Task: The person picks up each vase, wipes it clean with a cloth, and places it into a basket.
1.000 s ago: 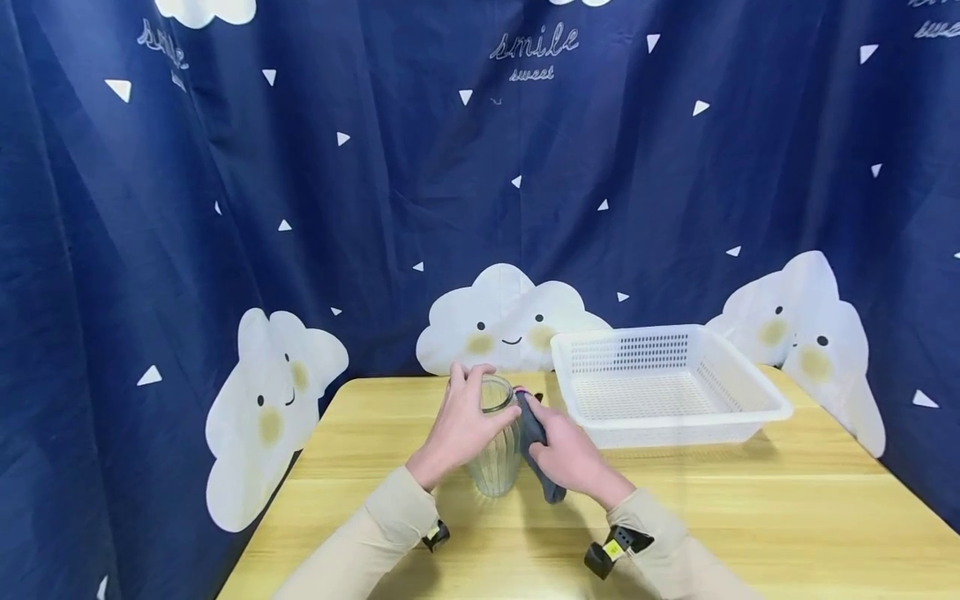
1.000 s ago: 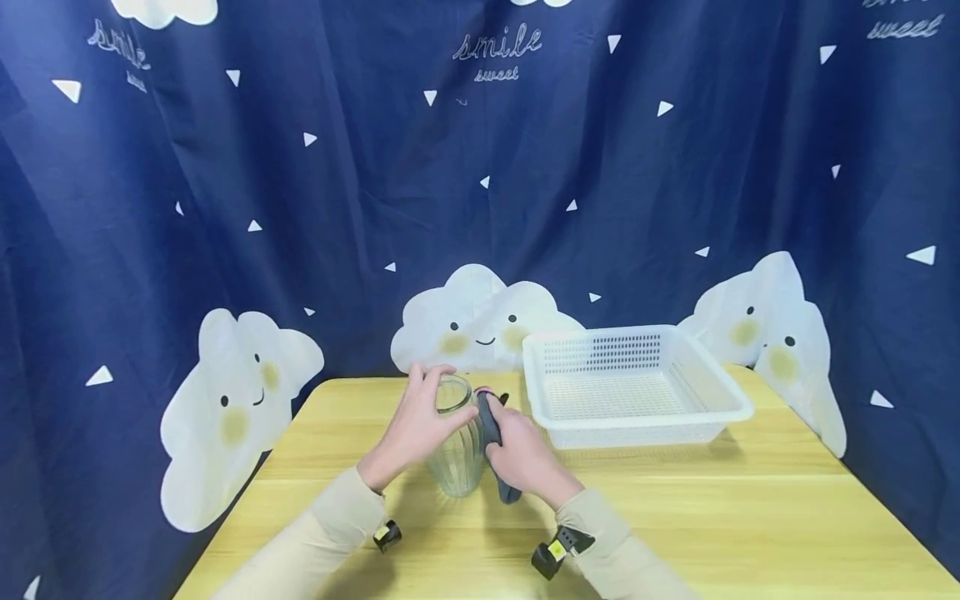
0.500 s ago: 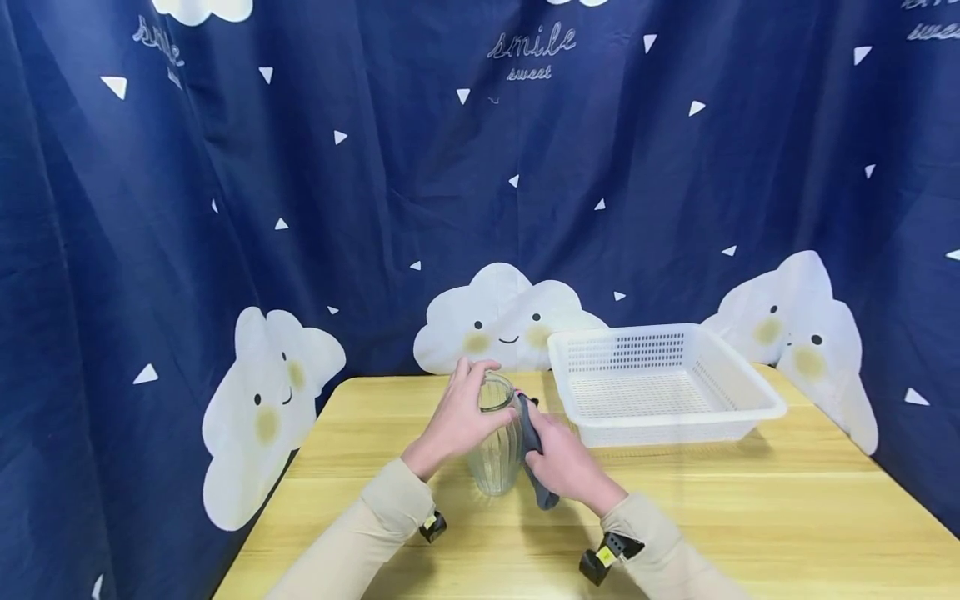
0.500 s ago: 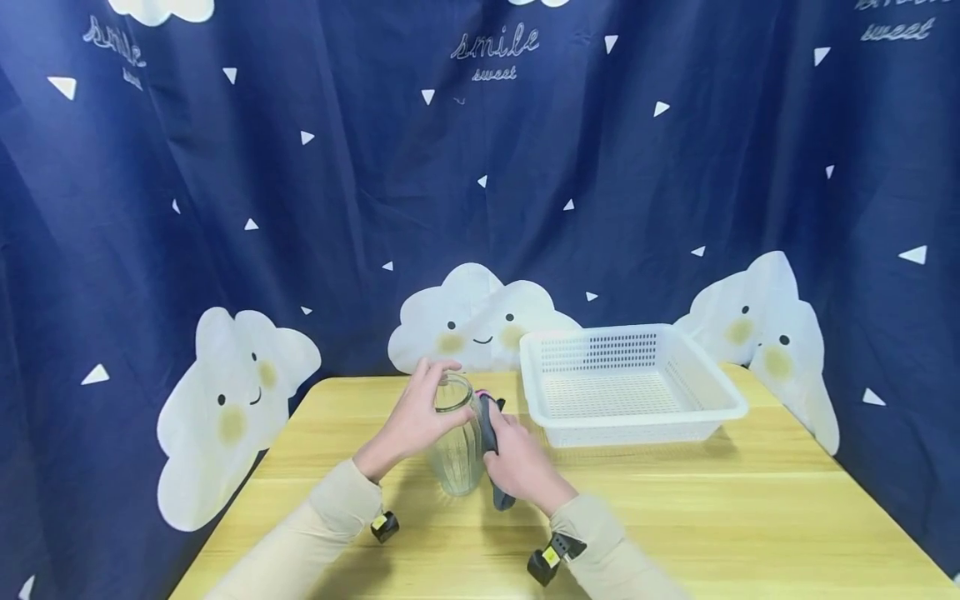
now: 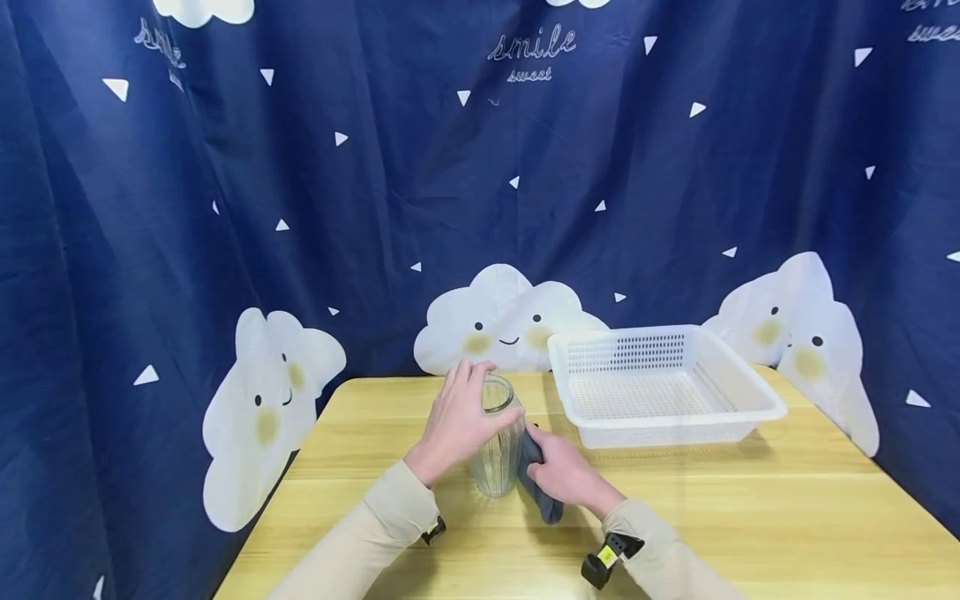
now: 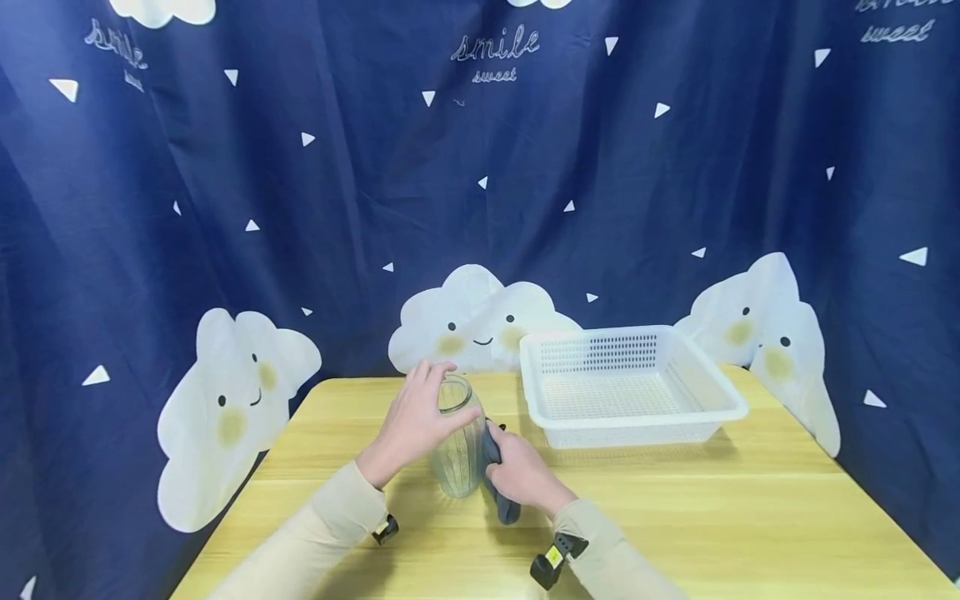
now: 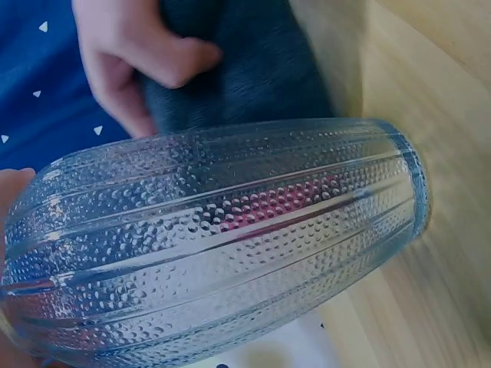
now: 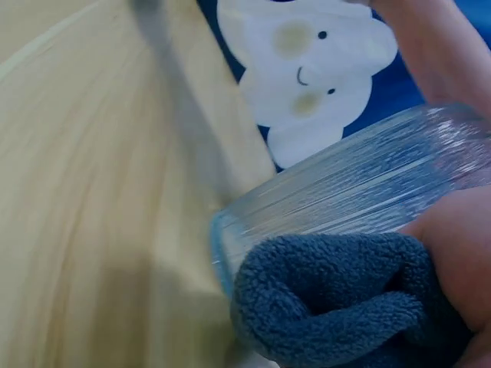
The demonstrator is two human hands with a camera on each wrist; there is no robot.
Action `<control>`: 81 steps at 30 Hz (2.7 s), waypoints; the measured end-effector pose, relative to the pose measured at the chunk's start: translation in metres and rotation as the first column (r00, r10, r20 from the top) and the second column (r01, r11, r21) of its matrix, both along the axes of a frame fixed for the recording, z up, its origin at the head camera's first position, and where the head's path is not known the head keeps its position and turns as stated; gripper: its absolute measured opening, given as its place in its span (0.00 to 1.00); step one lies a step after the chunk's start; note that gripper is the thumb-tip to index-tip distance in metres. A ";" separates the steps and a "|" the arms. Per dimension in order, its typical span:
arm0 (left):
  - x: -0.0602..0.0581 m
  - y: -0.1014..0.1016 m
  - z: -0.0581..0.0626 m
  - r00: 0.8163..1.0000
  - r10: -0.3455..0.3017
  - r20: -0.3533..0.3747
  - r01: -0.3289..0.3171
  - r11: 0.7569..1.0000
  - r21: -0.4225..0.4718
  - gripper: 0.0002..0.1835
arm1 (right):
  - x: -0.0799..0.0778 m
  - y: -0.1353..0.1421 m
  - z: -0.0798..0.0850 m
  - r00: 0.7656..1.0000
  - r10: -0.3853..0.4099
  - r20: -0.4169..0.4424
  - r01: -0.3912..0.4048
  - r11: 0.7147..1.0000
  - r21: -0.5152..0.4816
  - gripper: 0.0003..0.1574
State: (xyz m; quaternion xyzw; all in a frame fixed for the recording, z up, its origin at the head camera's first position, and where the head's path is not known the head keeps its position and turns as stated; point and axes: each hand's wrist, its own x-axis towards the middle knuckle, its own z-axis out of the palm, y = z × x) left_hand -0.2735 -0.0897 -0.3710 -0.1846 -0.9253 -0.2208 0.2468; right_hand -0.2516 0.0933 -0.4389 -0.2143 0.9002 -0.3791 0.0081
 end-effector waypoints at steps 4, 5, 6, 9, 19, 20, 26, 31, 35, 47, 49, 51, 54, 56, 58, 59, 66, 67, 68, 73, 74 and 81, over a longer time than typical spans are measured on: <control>0.004 0.001 0.002 1.000 0.005 0.015 -0.005 1.000 0.015 0.40 | 0.003 0.002 0.019 0.999 -0.037 -0.033 0.035 0.998 -0.044 0.46; 0.005 0.002 0.003 1.000 0.003 0.022 -0.004 1.000 0.023 0.40 | 0.004 0.003 0.025 0.997 -0.052 -0.053 0.049 0.998 -0.047 0.46; 0.006 0.002 0.003 1.000 0.000 0.030 -0.001 1.000 0.029 0.40 | 0.005 0.004 0.031 0.994 -0.069 -0.083 0.065 0.997 -0.042 0.46; 0.009 0.004 0.006 0.998 -0.025 0.059 0.022 0.998 0.060 0.39 | 0.008 0.005 0.048 0.974 -0.110 -0.200 0.107 0.994 -0.026 0.47; 0.010 0.009 0.002 0.995 -0.069 0.068 0.063 0.994 0.085 0.34 | 0.008 -0.001 0.044 0.958 -0.082 -0.276 0.102 0.993 0.059 0.49; 0.010 0.009 0.002 0.996 -0.071 0.063 0.065 0.994 0.086 0.33 | 0.007 -0.001 0.039 0.966 -0.072 -0.250 0.090 0.994 0.060 0.50; 0.007 0.006 -0.001 0.996 -0.068 0.051 0.063 0.994 0.093 0.31 | 0.001 -0.002 0.001 0.994 0.013 -0.111 -0.001 0.995 0.103 0.47; 0.004 0.006 -0.002 0.998 -0.054 0.043 0.049 0.993 0.106 0.32 | -0.003 0.000 -0.012 0.999 0.024 -0.042 -0.019 0.993 0.114 0.44; 0.003 0.005 -0.002 0.996 -0.047 0.073 0.038 0.991 0.125 0.35 | -0.003 0.001 -0.001 1.000 0.007 -0.028 -0.005 0.999 0.052 0.43; 0.014 0.004 0.005 0.998 -0.013 0.055 0.007 0.994 0.111 0.41 | 0.008 0.005 0.068 0.956 -0.065 -0.287 0.055 0.998 -0.042 0.47; 0.014 0.005 0.006 0.995 -0.049 0.084 0.036 0.989 0.145 0.39 | 0.009 0.003 0.070 0.943 -0.066 -0.327 0.067 0.998 -0.009 0.47; 0.014 0.006 0.005 0.992 -0.070 0.107 0.051 0.985 0.165 0.37 | 0.008 0.002 0.066 0.940 -0.068 -0.334 0.079 0.997 0.018 0.47; 0.013 0.006 0.003 0.990 -0.073 0.119 0.052 0.984 0.169 0.34 | 0.007 0.000 0.057 0.948 -0.066 -0.313 0.083 0.996 0.041 0.48; 0.011 0.006 0.002 0.990 -0.065 0.122 0.045 0.986 0.162 0.33 | 0.006 -0.001 0.049 0.952 -0.064 -0.300 0.082 0.996 0.048 0.49; 0.010 0.005 0.000 0.991 -0.061 0.123 0.041 0.986 0.159 0.33 | 0.006 -0.001 0.042 0.957 -0.060 -0.283 0.076 0.996 0.049 0.49; 0.009 0.004 0.000 0.991 -0.060 0.123 0.040 0.987 0.157 0.33 | 0.005 -0.001 0.038 0.960 -0.057 -0.273 0.072 0.996 0.046 0.49; 0.007 0.002 -0.001 0.992 -0.084 0.093 0.066 0.982 0.179 0.30 | 0.004 -0.003 0.004 0.995 0.006 -0.096 0.002 0.996 0.092 0.46; 0.007 0.002 -0.001 0.992 -0.085 0.088 0.068 0.981 0.181 0.30 | 0.005 -0.003 0.000 0.997 0.021 -0.075 -0.014 0.995 0.098 0.46; 0.006 0.002 -0.001 0.993 -0.086 0.084 0.069 0.981 0.182 0.30 | 0.005 -0.003 -0.005 0.998 0.030 -0.054 -0.024 0.994 0.105 0.45; 0.005 0.005 -0.003 0.998 -0.052 0.045 0.045 0.988 0.146 0.31 | 0.004 -0.001 -0.010 0.999 0.023 -0.042 -0.019 0.996 0.092 0.43; 0.005 0.005 -0.003 0.998 -0.041 0.038 0.035 0.990 0.134 0.31 | 0.003 0.000 -0.009 0.999 0.016 -0.037 -0.013 0.996 0.086 0.43; 0.006 0.009 -0.003 0.999 0.016 0.039 -0.022 0.989 0.148 0.32 | 0.002 0.005 0.013 0.999 -0.022 -0.050 0.023 1.000 0.014 0.45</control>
